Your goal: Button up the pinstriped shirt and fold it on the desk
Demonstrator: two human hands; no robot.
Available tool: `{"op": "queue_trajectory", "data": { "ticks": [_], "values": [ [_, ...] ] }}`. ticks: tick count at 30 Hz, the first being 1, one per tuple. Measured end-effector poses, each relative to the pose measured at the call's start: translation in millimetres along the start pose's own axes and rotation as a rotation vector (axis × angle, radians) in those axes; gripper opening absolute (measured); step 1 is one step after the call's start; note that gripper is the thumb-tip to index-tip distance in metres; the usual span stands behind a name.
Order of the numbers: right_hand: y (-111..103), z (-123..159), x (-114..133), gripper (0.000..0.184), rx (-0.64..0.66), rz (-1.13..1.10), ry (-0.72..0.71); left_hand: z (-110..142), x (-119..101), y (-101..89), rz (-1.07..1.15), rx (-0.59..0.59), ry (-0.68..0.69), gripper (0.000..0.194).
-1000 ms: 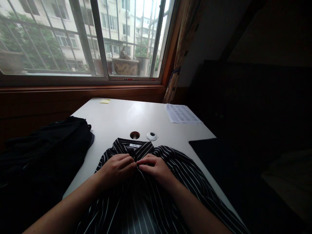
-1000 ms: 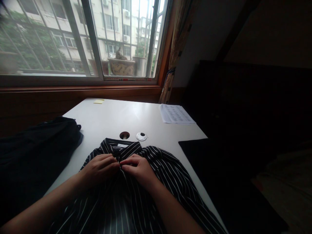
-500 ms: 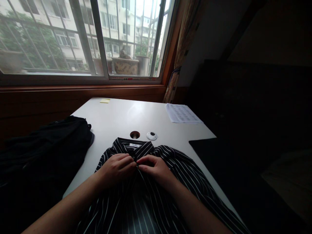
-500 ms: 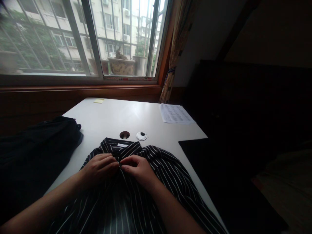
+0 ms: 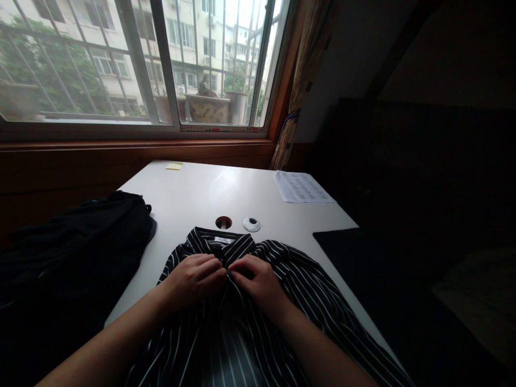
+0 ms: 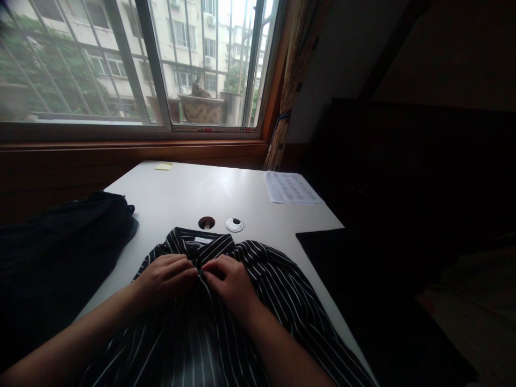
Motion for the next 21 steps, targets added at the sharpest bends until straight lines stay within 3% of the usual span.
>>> {"op": "queue_trajectory", "data": {
  "ticks": [13, 21],
  "values": [
    [1.4, 8.8, 11.8, 0.015, -0.015, 0.251, -0.307, -1.2, -2.5, -3.0, 0.038, -0.01, 0.009, 0.009],
    [0.8, 10.6, 14.5, 0.015, -0.023, 0.313, -0.366, 1.4, -1.2, -2.1, 0.073, -0.022, -0.011, 0.009]
  ]
}}
Point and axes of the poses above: each hand's wrist, its own z-axis away from the middle knuckle, its own y-axis out of the palm, x = y × z, the point moved 5 cm from there along -z, towards the middle knuckle, and after that the axes turned 2 degrees about -x, right-handed, at the moved point
